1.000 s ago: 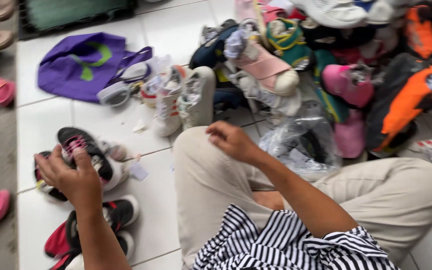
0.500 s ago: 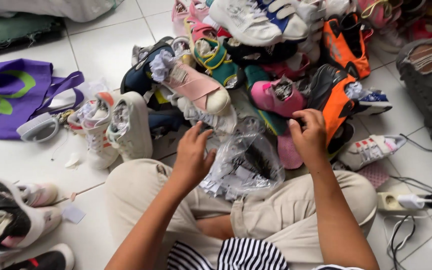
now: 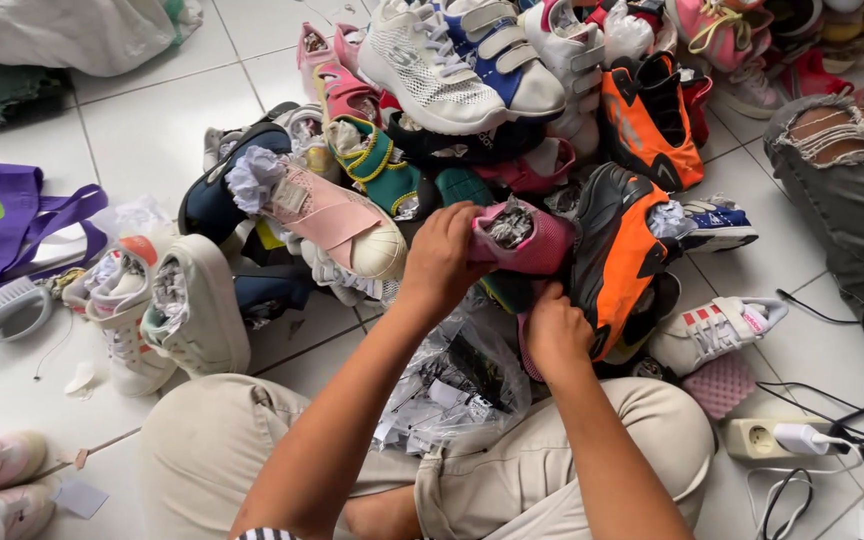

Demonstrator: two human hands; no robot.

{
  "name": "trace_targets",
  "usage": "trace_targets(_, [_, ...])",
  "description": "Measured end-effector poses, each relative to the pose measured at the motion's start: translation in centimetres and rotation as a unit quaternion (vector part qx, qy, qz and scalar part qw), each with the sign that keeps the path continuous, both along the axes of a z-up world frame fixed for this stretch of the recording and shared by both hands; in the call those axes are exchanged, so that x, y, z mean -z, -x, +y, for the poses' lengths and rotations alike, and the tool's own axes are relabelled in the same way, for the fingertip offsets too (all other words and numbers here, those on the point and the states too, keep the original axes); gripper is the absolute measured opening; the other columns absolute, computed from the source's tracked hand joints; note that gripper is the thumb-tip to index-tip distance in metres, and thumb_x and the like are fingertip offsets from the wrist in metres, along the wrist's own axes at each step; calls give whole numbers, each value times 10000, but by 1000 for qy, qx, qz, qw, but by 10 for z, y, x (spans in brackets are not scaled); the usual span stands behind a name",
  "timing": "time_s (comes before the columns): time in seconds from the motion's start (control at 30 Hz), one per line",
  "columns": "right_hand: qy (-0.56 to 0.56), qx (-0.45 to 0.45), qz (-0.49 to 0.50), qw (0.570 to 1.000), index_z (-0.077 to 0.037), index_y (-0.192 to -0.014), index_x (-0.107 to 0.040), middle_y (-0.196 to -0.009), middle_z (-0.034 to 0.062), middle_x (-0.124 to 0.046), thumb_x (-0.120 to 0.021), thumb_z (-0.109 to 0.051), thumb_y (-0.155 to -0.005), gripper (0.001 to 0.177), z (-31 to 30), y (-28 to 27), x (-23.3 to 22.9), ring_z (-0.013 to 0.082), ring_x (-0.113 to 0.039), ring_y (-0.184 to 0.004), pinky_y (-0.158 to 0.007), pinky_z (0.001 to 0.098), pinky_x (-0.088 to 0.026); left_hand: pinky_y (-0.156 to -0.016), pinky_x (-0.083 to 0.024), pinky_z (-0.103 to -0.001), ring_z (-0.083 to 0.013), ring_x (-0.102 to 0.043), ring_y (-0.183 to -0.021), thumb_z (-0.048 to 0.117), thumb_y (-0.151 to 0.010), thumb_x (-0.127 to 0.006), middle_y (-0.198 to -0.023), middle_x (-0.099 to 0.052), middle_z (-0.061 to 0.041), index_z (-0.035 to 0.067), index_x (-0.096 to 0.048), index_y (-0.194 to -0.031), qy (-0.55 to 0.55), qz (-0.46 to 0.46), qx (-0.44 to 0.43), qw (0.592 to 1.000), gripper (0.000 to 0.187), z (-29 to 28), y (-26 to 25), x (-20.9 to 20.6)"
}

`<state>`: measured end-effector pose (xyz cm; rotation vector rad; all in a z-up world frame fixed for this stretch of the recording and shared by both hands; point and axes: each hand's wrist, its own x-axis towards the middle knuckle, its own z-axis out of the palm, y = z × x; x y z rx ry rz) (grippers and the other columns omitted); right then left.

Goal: Sorting through a large pile of miscellaneous shoes to find and pair matching ones.

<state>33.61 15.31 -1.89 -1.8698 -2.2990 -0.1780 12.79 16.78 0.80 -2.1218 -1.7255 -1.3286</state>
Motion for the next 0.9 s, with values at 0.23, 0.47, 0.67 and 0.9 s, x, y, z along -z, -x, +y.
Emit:
trace_targets(0.23, [-247, 65, -240, 937, -66, -1002, -703, -711, 24, -561, -639, -259, -746, 327, 14, 21, 60, 143, -561, -459, -325, 388, -433, -918, -508, -480, -378, -625, -1124, 511, -895, -724, -1224, -640, -134, 81, -611, -1255, -185, 1, -84, 979, 572, -51, -10, -10])
trace_targets(0.47, [-229, -32, -109, 967, -134, -942, -601, -707, -13, -543, -819, -388, -646, 447, 17, 6, 37, 193, -630, -465, -428, 408, -554, -1005, -509, -523, -410, -632, -1149, 423, -857, -830, -1249, -632, -203, 13, -591, -1252, -235, 9, -154, 960, 617, -102, 60, -28])
trace_targets(0.67, [116, 19, 138, 983, -106, -1098, -577, -942, 171, -713, -644, -234, -846, 291, 19, -8, -14, 490, -722, -926, -831, 606, -571, -1085, -439, -536, -471, -571, -1238, 327, -882, -807, -1359, -542, -281, -73, -481, -1355, -149, -84, -158, 972, 700, -125, 80, -4])
trace_targets(0.9, [134, -16, 504, 853, 10, -1115, -696, -782, 149, -703, -605, -4, -903, 232, 43, -48, -30, 153, -583, -428, -359, 229, -454, -1077, -446, -544, -460, -577, -1226, 227, -829, -861, -1349, -551, -272, -61, -478, -1387, -154, -124, -167, 966, 735, -127, 72, -4])
